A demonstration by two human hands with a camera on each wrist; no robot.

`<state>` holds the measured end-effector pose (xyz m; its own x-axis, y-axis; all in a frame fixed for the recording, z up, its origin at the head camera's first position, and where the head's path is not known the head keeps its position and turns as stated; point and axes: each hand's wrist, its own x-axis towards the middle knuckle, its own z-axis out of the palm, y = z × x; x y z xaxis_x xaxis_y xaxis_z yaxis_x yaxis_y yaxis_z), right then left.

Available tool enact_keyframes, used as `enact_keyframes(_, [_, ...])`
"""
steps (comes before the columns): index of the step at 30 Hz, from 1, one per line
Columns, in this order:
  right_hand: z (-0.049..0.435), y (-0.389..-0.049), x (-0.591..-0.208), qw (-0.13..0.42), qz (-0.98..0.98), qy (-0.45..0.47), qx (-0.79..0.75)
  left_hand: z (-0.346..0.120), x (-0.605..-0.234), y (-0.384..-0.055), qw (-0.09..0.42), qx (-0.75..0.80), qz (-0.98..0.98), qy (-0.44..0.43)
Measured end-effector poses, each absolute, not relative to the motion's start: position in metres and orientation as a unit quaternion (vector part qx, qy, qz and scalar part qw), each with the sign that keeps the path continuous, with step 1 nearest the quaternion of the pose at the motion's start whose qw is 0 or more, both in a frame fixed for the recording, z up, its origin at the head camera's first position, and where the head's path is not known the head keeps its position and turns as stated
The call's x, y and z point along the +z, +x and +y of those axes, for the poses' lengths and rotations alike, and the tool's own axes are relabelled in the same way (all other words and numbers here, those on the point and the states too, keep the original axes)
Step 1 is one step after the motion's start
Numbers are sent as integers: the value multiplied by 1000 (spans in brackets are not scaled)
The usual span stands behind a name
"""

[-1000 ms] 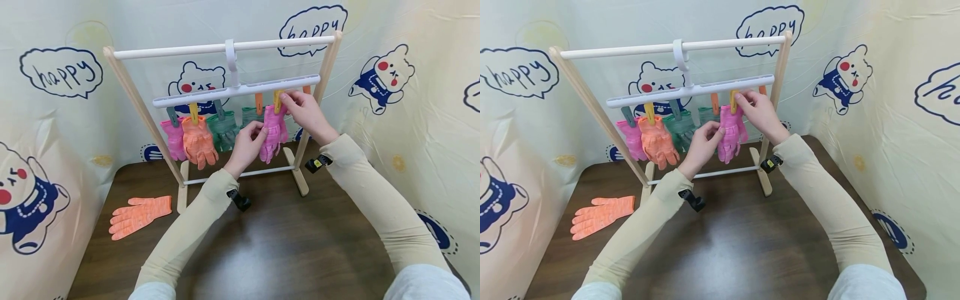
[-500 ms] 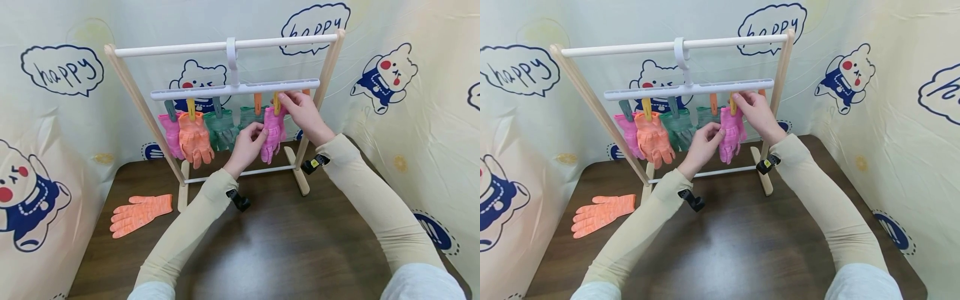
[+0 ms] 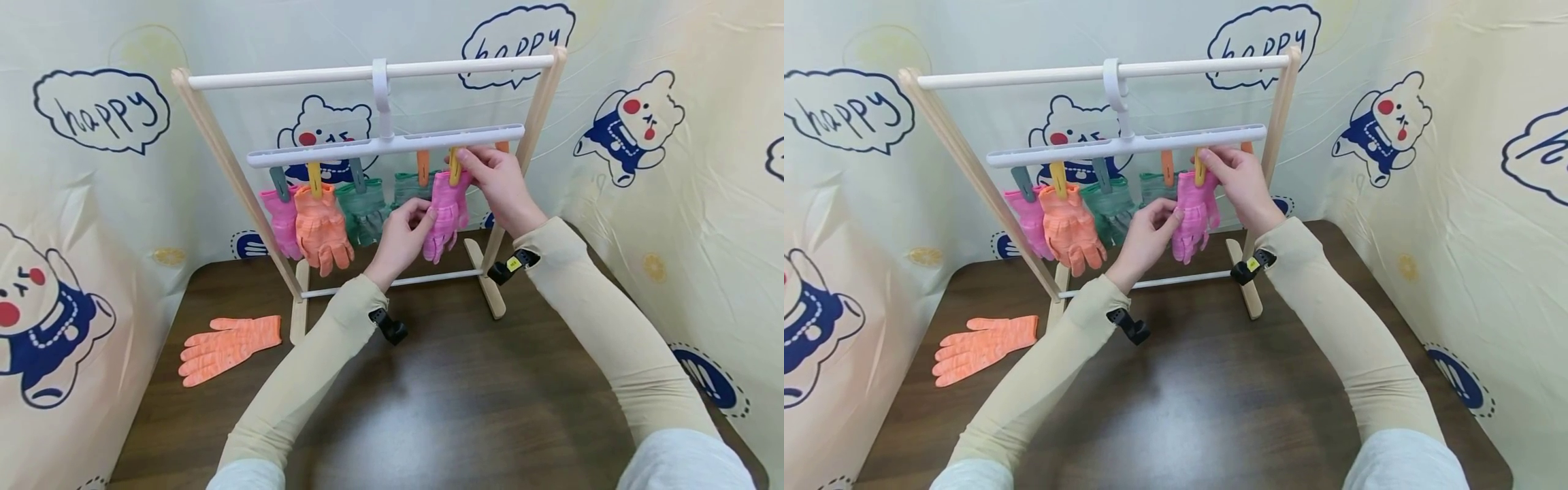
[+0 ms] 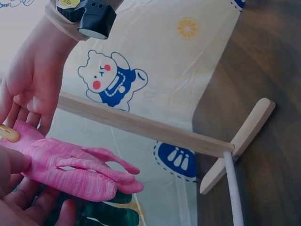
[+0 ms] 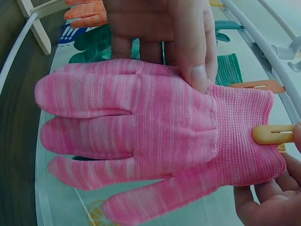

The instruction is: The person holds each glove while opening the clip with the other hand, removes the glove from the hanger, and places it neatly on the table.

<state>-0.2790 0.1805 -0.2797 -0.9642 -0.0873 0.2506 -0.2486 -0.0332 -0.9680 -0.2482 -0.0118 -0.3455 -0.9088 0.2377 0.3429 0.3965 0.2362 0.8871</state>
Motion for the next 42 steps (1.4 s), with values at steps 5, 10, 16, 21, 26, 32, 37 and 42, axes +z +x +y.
enact_keyframes(5, [181,-278,-278,74,-690,101,713,-11,-343,-246,58,-583,-786,-196])
enact_keyframes(10, [180,-278,-276,87,-680,97,721,-11,-342,-244,51,-592,-780,-196])
enact_keyframes(16, [180,-275,-275,90,-684,87,719,-13,-344,-243,46,-590,-782,-195])
enact_keyframes(21, [181,-274,-275,94,-681,85,721,-16,-347,-241,42,-586,-786,-193])
enact_keyframes(26, [180,-275,-276,97,-672,95,728,-22,-352,-238,37,-577,-793,-192])
enact_keyframes(32, [180,-274,-277,96,-657,101,741,-28,-360,-237,25,-569,-797,-199])
enact_keyframes(37, [181,-274,-279,87,-665,99,735,-36,-367,-234,18,-562,-803,-198])
enact_keyframes(42, [183,-273,-279,75,-673,99,729,-44,-372,-230,3,-549,-813,-193])
